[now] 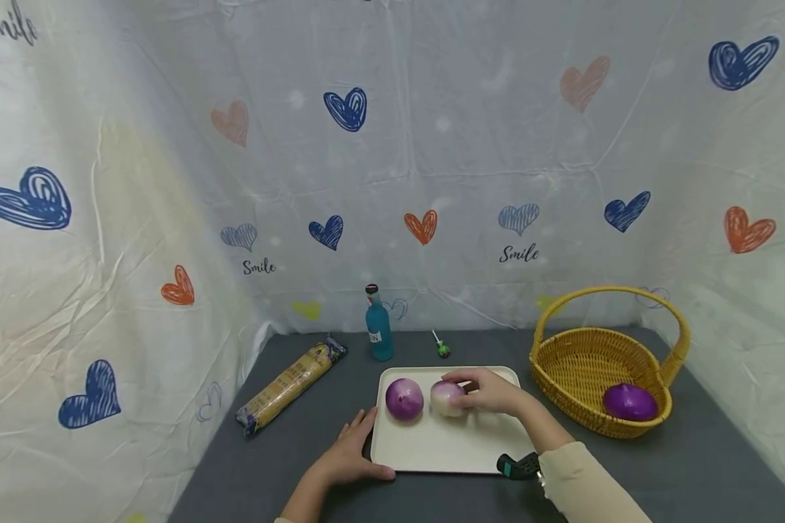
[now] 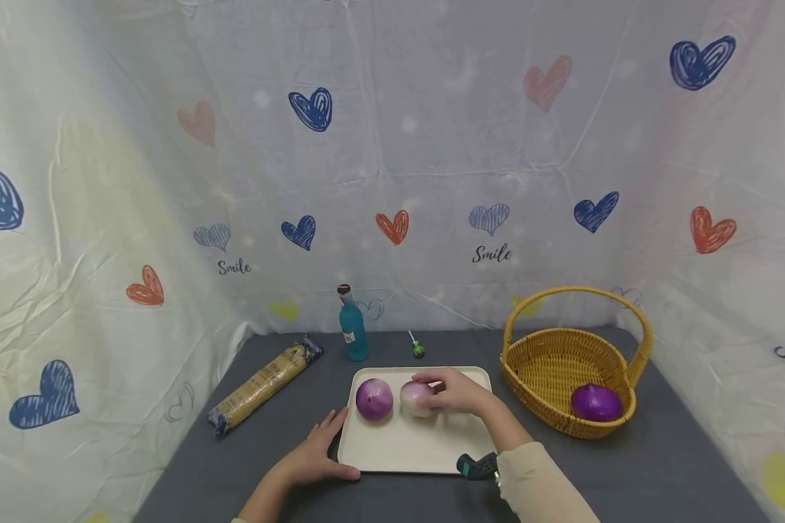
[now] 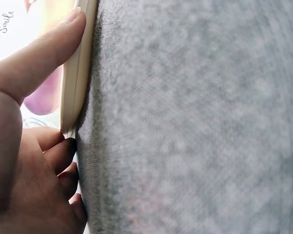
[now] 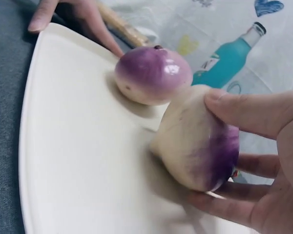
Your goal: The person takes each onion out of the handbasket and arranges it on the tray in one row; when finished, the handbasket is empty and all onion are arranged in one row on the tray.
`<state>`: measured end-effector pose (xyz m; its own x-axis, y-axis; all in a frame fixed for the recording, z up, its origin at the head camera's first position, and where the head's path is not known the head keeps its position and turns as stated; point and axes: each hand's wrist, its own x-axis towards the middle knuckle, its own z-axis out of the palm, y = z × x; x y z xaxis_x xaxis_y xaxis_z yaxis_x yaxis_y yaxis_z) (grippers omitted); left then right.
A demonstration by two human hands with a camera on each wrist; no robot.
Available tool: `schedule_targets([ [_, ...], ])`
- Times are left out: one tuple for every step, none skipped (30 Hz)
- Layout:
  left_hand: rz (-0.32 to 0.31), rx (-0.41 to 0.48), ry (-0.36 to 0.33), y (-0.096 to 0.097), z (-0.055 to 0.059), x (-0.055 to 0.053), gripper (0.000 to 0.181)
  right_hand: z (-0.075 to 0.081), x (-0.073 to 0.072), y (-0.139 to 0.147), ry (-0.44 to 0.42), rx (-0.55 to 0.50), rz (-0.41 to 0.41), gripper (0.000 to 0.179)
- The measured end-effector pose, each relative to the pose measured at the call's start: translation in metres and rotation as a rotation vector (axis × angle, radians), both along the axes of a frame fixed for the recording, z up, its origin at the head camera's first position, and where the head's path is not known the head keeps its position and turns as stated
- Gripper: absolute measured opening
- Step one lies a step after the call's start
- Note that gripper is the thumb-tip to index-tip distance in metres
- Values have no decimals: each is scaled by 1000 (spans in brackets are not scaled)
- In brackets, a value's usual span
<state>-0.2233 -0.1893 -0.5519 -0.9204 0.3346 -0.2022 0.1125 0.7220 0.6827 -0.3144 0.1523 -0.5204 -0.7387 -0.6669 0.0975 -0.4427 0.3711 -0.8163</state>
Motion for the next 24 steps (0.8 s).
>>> schedule_targets([
  [0, 1, -1, 1, 0, 0, 124, -1, 0, 0, 3, -5, 3, 50],
  [1, 4, 0, 1, 0, 0, 124, -1, 1, -1, 4, -10, 5, 49],
  [3, 6, 1, 1, 0, -1, 124, -1, 1, -1, 1, -15, 6, 49],
  [3, 7, 4, 1, 0, -1, 123, -2, 2, -1, -2, -19, 7, 50],
  [2, 8, 4, 1, 1, -1, 123, -2, 2, -2, -7, -23, 6, 50],
  [2, 8, 6, 1, 1, 0, 123, -2, 3, -3, -11, -27, 7, 51],
  [3, 8, 5, 1, 1, 0, 123, -2, 3, -3, -14, -29, 8, 51],
  [2, 11, 8, 1, 1, 0, 123, -2, 3, -3, -16, -29, 10, 52],
  [0, 11, 8, 1, 1, 1, 123, -2, 4, -4, -22, -30, 11, 53],
  [-1, 10, 10, 1, 1, 1, 123, -2, 4, -4, -19, -26, 11, 53],
  [-2, 9, 8, 1, 0, 1, 123, -2, 4, -4, -14, -18, 10, 53],
  [-2, 8, 9, 1, 0, 2, 123, -1, 5, -4, -13, -12, 9, 53],
  [-3, 9, 9, 1, 0, 2, 123, 0, 5, -3, -10, -5, 7, 54],
  [-2, 10, 11, 1, -1, 2, 123, 1, 5, -3, -10, 0, 5, 54],
  [1, 10, 11, 1, -1, 2, 123, 2, 5, -3, -7, 7, 3, 55],
  [5, 10, 11, 1, -1, 2, 122, 3, 5, -3, -5, 12, 1, 55],
  [9, 12, 11, 1, -2, 2, 122, 4, 4, -2, -5, 16, 0, 55],
  [11, 12, 13, 1, -2, 2, 122, 4, 4, -2, -7, 18, -1, 56],
  [14, 12, 14, 1, -2, 2, 122, 5, 4, -2, -9, 20, -1, 56],
  [15, 10, 16, 1, -2, 1, 122, 5, 3, -2, -14, 22, -1, 56],
  [14, 8, 16, 1, -2, 1, 122, 4, 3, -2, -17, 25, -2, 56],
  [11, 6, 17, 1, -2, 1, 122, 4, 3, -1, -20, 29, -3, 56],
  [7, 5, 17, 1, -2, 1, 122, 4, 3, -1, -23, 32, -3, 57],
  [4, 4, 14, 1, -3, 1, 122, 4, 4, 0, -27, 38, -6, 57],
])
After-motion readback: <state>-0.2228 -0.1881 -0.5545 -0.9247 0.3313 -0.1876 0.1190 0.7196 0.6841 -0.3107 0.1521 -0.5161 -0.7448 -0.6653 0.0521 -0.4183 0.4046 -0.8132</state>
